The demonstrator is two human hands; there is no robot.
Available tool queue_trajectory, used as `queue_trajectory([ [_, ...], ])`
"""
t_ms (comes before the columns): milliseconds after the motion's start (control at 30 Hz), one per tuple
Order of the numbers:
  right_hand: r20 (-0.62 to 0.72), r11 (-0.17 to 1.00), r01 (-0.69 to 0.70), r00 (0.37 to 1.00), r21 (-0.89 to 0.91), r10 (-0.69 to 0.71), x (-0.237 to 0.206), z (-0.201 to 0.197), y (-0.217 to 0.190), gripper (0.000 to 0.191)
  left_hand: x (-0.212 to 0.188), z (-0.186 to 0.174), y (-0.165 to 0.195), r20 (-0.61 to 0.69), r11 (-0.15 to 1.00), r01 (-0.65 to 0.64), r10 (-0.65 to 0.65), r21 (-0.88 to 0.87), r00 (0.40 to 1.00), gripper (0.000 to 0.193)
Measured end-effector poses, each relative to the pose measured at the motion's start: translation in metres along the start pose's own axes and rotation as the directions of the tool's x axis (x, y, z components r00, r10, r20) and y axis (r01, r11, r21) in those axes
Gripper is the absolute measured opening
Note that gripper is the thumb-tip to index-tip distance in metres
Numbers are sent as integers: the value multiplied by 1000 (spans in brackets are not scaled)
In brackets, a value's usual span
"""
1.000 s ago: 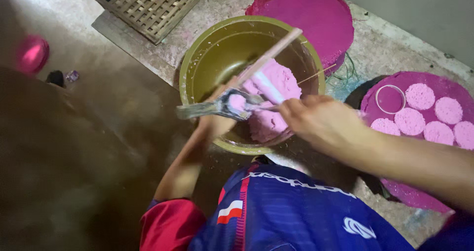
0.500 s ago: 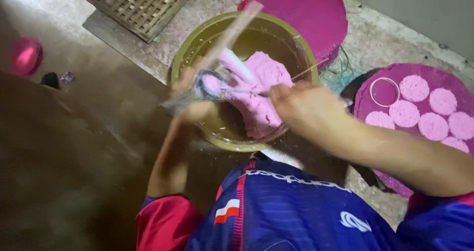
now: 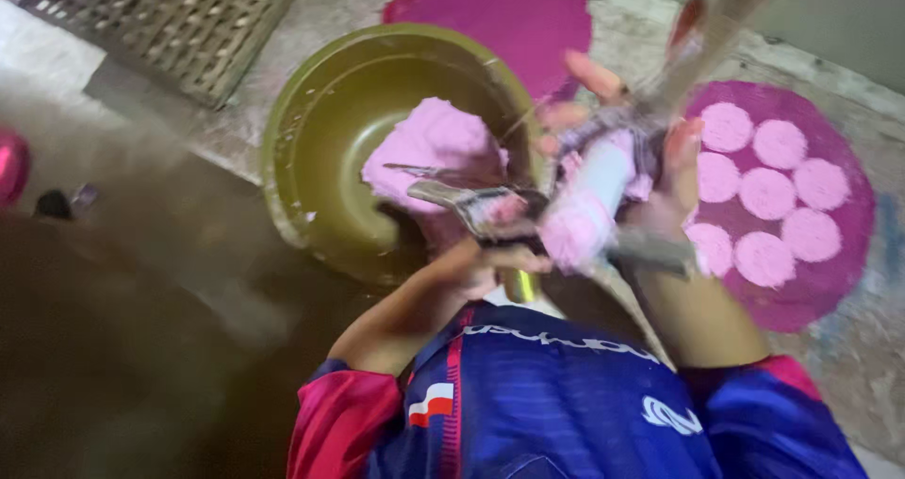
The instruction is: The person scoops pink foam paste from a large bowl into a handheld applicator gun, then extrudes round foam discs onto round magenta boards, placing each disc inside a ring guide and setting filled boards aside. The person repeats the filling and dispensing cycle across several boards.
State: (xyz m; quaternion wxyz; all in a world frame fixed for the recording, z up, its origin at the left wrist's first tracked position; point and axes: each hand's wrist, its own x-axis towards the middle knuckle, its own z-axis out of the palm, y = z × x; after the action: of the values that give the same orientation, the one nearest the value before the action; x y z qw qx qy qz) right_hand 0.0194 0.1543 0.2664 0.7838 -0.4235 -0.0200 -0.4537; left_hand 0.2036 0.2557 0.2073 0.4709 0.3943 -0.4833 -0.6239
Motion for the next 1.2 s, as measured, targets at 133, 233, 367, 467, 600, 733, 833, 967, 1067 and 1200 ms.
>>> queue_trajectory([
  [133,-89,928,58,991,-367,-97,-38,-3,-65,70,20,31,13,208,999,51,-51,3,977,41],
  [233,-141,491,25,944,-871,-298,-72,6,-87,38,18,36,13,239,921,-188,109,341,965,38],
  [367,358,-23,362,908,-932,-216,-127,26,-97,22,6,46,-1,283,728,-237,62,643,957,38],
  [467,436,-177,415,895,-892,-94,-153,28,-97,10,2,65,-17,418,698,-310,17,646,909,38],
  [600,342,-269,307,934,-913,-97,-174,25,-83,11,16,101,-43,458,625,-408,89,665,884,37],
  [733,100,-171,71,981,-983,-168,-190,2,-80,38,57,116,-58,566,592,-460,9,661,824,39],
  [833,-101,133,-98,995,-986,-14,-209,-29,-105,83,94,118,-56,650,678,-458,-39,575,759,50],
  [967,-258,503,-588,773,-634,579,-243,-77,-136,96,129,114,-50,704,775,-415,-55,477,708,65],
  [1067,-444,572,-687,726,-448,525,-272,-82,-128,101,155,92,-62,671,843,-391,50,368,740,76],
  [1200,-531,732,-453,835,-509,147,-286,-75,-120,113,200,57,-108,-109,696,-287,464,658,879,59],
])
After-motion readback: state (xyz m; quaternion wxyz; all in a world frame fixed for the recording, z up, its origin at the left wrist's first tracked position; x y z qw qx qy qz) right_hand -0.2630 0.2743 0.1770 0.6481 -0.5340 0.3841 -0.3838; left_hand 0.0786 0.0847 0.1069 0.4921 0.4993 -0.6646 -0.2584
